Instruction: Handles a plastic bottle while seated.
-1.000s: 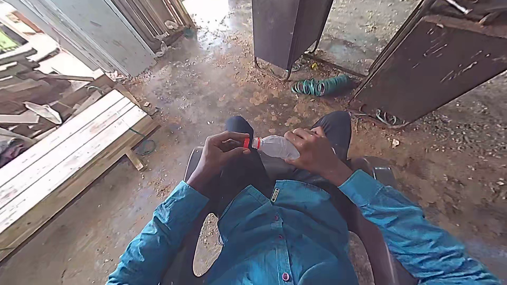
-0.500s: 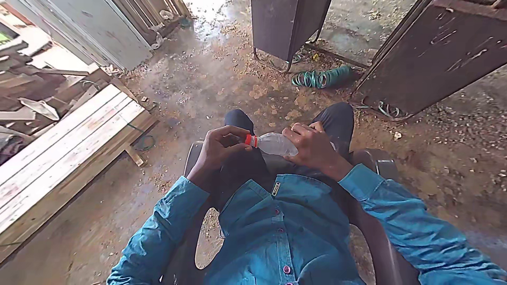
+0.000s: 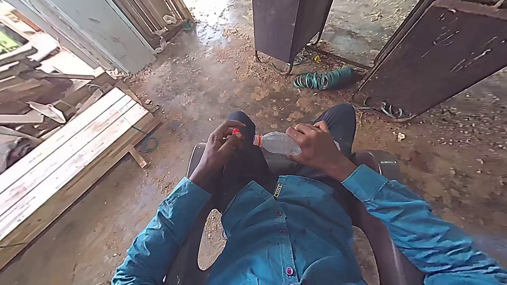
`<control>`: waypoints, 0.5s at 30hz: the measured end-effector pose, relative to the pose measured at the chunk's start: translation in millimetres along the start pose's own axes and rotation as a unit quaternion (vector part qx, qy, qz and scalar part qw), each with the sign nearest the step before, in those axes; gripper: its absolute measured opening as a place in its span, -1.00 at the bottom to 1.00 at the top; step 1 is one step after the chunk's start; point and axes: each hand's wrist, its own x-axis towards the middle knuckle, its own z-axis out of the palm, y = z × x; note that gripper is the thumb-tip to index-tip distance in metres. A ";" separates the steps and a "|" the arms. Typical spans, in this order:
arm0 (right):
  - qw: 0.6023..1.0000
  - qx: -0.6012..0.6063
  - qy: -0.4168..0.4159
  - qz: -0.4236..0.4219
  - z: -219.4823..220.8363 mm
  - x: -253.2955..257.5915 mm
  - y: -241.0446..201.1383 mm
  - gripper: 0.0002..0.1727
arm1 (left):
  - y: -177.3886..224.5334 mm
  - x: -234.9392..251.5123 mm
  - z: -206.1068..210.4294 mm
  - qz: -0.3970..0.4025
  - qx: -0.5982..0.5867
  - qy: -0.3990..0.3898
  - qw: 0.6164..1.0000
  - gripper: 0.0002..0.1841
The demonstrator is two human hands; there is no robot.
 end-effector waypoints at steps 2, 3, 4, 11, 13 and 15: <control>1.000 -0.015 0.006 -0.013 4.4 0.6 2.5 -0.25 | -2.2 -0.1 -1.5 -0.002 0.006 -0.029 1.000 -0.65; 1.000 -0.019 0.011 -0.020 5.8 0.9 3.0 -0.26 | -3.0 0.1 -0.9 0.003 -0.001 -0.044 0.999 -0.65; 0.999 -0.022 0.017 -0.024 6.8 1.1 2.7 -0.28 | -3.7 0.3 0.6 0.009 -0.013 -0.058 0.998 -0.66; 0.998 -0.037 0.024 -0.032 6.1 0.9 0.3 -0.28 | -0.8 -0.6 5.1 0.042 -0.051 -0.093 0.993 -0.74; 0.998 -0.039 0.031 -0.037 6.3 1.1 0.2 -0.29 | -0.5 -1.1 4.1 0.042 -0.038 -0.091 0.994 -0.73; 0.998 -0.038 0.035 -0.040 6.4 1.0 -0.5 -0.32 | -1.3 -1.5 4.0 0.046 -0.035 -0.092 0.994 -0.73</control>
